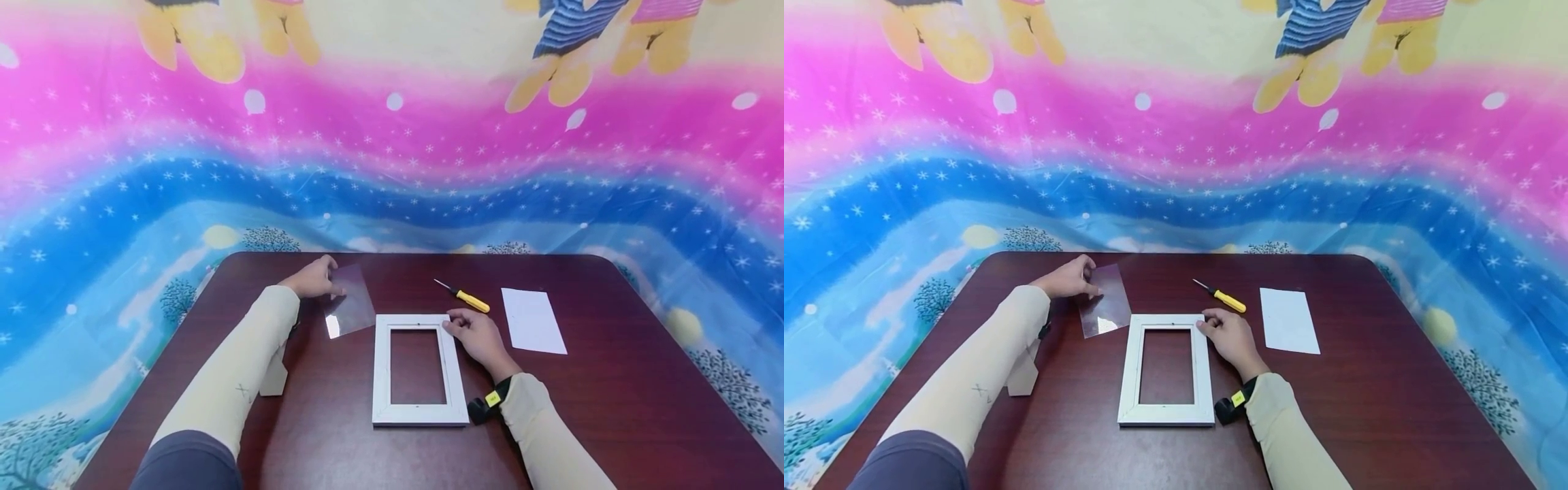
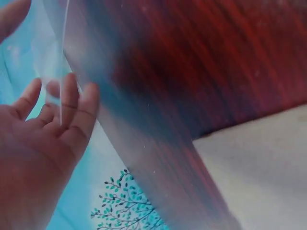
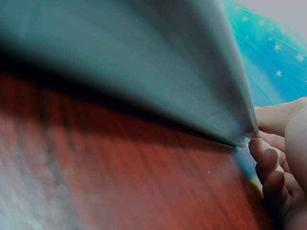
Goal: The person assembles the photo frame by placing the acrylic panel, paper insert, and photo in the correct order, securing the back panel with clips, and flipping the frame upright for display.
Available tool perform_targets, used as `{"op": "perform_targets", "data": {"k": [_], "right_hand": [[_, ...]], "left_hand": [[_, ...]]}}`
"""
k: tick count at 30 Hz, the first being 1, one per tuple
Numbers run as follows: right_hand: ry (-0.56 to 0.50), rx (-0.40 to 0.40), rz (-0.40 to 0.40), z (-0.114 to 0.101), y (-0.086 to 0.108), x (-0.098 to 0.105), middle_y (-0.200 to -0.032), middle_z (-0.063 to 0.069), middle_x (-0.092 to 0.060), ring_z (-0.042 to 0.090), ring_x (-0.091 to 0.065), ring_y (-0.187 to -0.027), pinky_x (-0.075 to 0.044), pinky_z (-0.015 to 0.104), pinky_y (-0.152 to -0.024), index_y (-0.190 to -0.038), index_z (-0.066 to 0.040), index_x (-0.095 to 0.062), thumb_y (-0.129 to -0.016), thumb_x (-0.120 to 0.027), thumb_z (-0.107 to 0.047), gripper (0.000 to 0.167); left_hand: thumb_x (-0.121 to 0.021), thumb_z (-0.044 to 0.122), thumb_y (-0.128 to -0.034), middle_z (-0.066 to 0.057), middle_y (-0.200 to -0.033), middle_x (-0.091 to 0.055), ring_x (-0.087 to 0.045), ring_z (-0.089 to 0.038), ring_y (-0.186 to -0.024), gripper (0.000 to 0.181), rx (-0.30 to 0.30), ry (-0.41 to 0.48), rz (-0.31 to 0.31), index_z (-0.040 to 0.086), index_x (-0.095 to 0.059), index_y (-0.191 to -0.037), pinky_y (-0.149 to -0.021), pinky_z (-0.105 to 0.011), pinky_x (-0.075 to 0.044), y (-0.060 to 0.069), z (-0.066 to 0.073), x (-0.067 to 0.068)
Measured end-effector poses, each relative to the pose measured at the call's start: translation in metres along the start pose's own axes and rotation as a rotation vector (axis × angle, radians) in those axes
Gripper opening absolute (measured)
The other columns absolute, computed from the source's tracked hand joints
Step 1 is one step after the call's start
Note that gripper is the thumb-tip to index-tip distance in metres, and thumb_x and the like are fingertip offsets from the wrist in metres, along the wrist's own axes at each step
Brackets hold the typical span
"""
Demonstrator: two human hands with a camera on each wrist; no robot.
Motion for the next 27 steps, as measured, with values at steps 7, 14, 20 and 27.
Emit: {"op": "perform_targets", "data": {"k": [7,14,20,27], "right_hand": [[0.0,0.003,-0.006,0.0,0.0,-0.001,-0.087,-0.003,-0.062,0.019,-0.054,-0.074,-0.044,0.035,-0.067,-0.118,-0.015,-0.069,-0.093,-0.067,-0.037,0.034],[0.005,0.0,0.004,0.001,-0.001,0.001,-0.087,-0.003,-0.062,0.019,-0.054,-0.074,-0.044,0.036,-0.066,-0.118,-0.015,-0.069,-0.093,-0.067,-0.037,0.034],[-0.017,-0.01,0.003,-0.001,0.0,0.001,-0.086,-0.002,-0.063,0.019,-0.054,-0.073,-0.043,0.035,-0.065,-0.118,-0.012,-0.068,-0.093,-0.067,-0.036,0.035],[-0.016,-0.002,0.004,-0.001,0.0,0.0,-0.086,-0.003,-0.063,0.019,-0.054,-0.073,-0.044,0.035,-0.065,-0.118,-0.013,-0.069,-0.093,-0.067,-0.036,0.034]], "left_hand": [[-0.076,0.005,-0.0795,-0.023,-0.125,-0.048,-0.049,-0.035,-0.11,0.071,0.038,0.282,0.094,-0.003,-0.039,-0.139,-0.092,-0.046,-0.045,0.005,-0.005,0.008],[-0.06,-0.015,-0.085,-0.025,-0.133,-0.047,-0.055,-0.035,-0.108,0.065,0.059,0.655,0.111,-0.005,-0.032,-0.142,-0.087,-0.038,-0.052,0.009,-0.008,0.014],[-0.057,-0.015,-0.0893,-0.027,-0.144,-0.037,-0.048,-0.039,-0.124,0.071,0.037,0.89,0.067,-0.005,-0.02,-0.15,-0.099,-0.042,-0.045,0.017,-0.008,0.012],[-0.053,-0.012,-0.0939,-0.026,-0.152,-0.029,-0.036,-0.037,-0.136,0.061,0.038,1.001,0.035,-0.008,-0.026,-0.148,-0.11,-0.043,-0.03,0.03,-0.005,0.004]]}}
Point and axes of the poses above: each hand's wrist, its own y-axis away from the middle knuckle, its own x-axis out of the back of the hand, z = x × y, the point moved 4 cm from there along -y, towards the middle knuckle
